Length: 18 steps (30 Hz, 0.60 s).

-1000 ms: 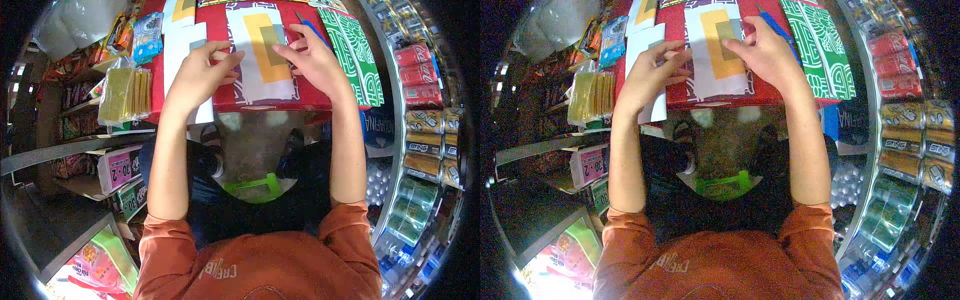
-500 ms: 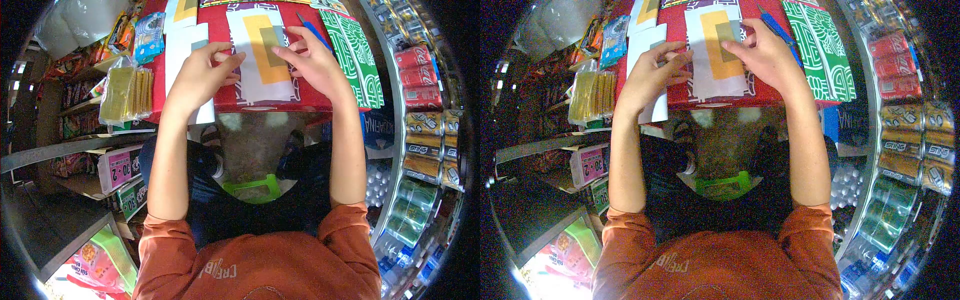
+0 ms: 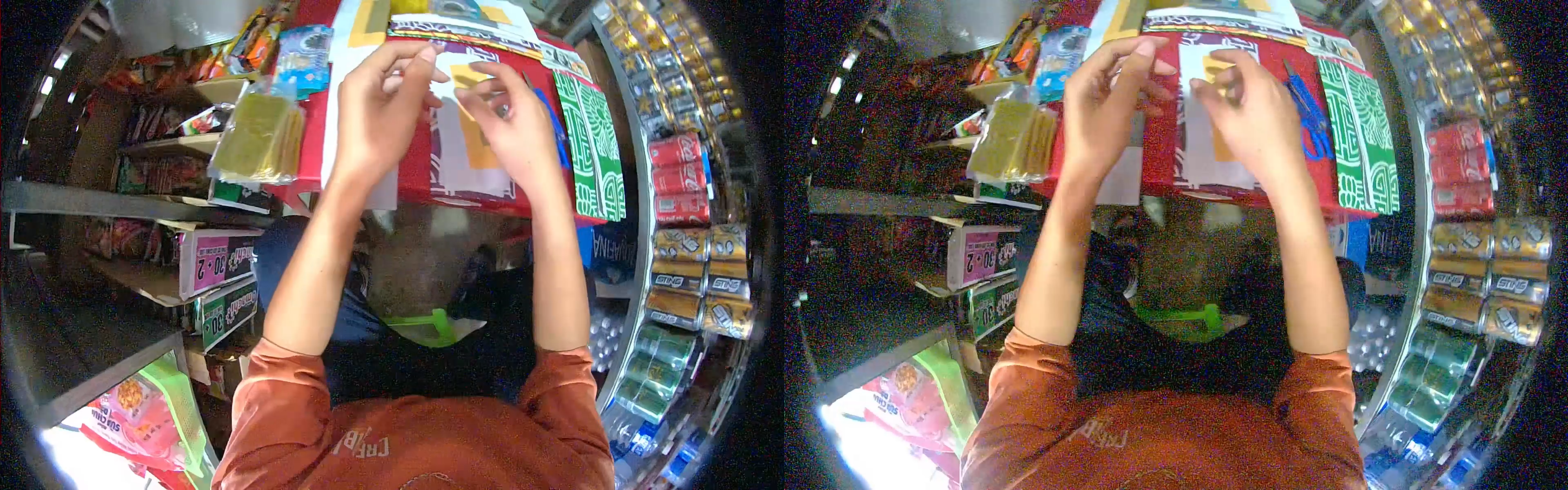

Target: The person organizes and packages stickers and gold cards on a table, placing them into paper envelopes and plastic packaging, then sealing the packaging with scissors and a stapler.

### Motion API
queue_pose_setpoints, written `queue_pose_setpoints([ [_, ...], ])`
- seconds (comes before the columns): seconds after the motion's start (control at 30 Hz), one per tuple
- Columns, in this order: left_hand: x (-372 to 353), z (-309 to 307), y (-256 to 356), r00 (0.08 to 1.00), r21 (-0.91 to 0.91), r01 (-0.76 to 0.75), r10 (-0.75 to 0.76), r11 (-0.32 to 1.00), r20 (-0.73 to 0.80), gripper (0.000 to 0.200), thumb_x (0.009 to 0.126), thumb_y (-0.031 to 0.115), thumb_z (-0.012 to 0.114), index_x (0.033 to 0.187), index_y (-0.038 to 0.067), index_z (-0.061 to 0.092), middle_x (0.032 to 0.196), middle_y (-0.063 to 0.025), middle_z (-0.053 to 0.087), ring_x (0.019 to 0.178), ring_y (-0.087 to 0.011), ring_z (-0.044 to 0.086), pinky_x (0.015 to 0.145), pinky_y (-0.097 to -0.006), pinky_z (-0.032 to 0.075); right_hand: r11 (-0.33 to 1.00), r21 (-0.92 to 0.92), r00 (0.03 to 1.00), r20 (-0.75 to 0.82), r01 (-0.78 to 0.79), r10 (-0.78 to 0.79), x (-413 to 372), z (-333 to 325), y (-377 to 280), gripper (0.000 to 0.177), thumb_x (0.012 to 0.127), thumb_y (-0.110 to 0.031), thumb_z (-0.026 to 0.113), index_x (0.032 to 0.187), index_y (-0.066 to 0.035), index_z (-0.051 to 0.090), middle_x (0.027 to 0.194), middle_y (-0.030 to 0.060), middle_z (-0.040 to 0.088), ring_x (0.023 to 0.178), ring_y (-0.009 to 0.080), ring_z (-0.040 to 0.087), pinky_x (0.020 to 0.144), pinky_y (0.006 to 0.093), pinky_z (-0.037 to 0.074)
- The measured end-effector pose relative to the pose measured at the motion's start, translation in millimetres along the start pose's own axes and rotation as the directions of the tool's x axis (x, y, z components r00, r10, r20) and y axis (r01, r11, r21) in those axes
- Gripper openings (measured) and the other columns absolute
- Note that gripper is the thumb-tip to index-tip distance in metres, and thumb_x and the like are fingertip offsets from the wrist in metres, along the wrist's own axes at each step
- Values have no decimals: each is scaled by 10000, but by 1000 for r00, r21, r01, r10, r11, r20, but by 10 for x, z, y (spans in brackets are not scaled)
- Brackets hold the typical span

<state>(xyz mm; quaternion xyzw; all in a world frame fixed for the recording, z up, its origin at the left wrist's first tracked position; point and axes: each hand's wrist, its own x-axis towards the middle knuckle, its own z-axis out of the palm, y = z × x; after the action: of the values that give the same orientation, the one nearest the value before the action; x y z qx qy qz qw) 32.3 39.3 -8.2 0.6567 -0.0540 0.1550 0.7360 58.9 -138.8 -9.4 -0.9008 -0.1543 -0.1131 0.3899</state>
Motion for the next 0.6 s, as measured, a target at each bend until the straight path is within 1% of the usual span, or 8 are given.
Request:
queue_pose_setpoints([
  [0.07, 33, -43, -84, 984, -73, -143, 134, 987, -116, 261, 1009, 204, 626, 1164, -4, 660, 933, -100, 724, 767, -123, 688, 630, -262, 555, 982, 188, 999, 13, 37, -40, 176, 336, -24, 354, 866, -315, 754, 1120, -74, 705, 844, 97, 734, 790, 257, 713, 726, 367, 547],
  [0.2, 52, -113, -78, 888, 163, -363, 393, 918, -238, 321, 993, 203, 611, 1213, -31, 596, 1037, -162, 687, 932, -199, 673, 828, -318, 535, 858, 486, 975, 56, 162, -216, 694, 1030, -146, 242, 887, -278, 685, 996, -73, 753, 864, 103, 759, 836, 202, 731, 750, 325, 555],
  [0.33, 34, -174, -52, 889, 171, -361, 394, 917, -235, 349, 996, 210, 597, 1245, -34, 580, 1073, -134, 671, 1072, -191, 617, 976, -333, 471, 712, 701, 997, 74, -40, -17, 1169, 1999, 345, 345, 930, -313, 596, 824, -10, 722, 813, 67, 745, 819, 158, 719, 691, 280, 567],
  [0.4, 65, -222, -87, 882, 186, -355, 394, 916, -259, 339, 985, 185, 602, 1230, -48, 579, 1069, -137, 671, 1045, -198, 631, 977, -336, 474, 962, -75, 964, -36, 261, -265, 768, 1546, -501, 277, 962, -274, 498, 1033, -31, 610, 821, 82, 694, 762, 180, 680, 629, 292, 559],
  [0.43, 79, -245, -109, 875, 187, -359, 399, 915, -274, 337, 980, 178, 606, 1228, -50, 579, 1067, -137, 671, 1038, -197, 633, 975, -334, 474, 681, -612, 865, 11, 403, -502, 638, 1451, -700, 300, 947, -208, 515, 1206, -56, 523, 810, 64, 653, 743, 166, 647, 619, 292, 538],
  [0.47, 91, -264, -118, 869, 186, -361, 402, 914, -288, 336, 976, 171, 609, 1225, -52, 580, 1065, -137, 671, 1031, -196, 636, 974, -333, 475, 143, -923, 741, 187, 357, -645, 548, 1399, -833, 460, 933, -142, 532, 1379, -82, 436, 800, 46, 612, 723, 152, 614, 610, 292, 517],
  [0.53, 81, -292, -50, 875, 113, -351, 369, 929, -315, 303, 944, 120, 625, 1196, -45, 591, 1046, -139, 668, 998, -217, 636, 939, -347, 487, -442, -883, 647, 430, 157, -629, 556, 1447, -882, 723, 907, -71, 550, 1577, -137, 286, 764, 24, 537, 678, 136, 559, 574, 292, 485],
  [0.6, 67, -297, 4, 876, 45, -350, 344, 936, -339, 262, 907, 57, 628, 1152, -32, 607, 1014, -154, 659, 971, -273, 626, 909, -385, 490, -472, -866, 658, 454, 168, -600, 602, 1540, -839, 806, 892, -63, 558, 1609, -165, 204, 734, 20, 498, 645, 134, 535, 535, 291, 469],
])
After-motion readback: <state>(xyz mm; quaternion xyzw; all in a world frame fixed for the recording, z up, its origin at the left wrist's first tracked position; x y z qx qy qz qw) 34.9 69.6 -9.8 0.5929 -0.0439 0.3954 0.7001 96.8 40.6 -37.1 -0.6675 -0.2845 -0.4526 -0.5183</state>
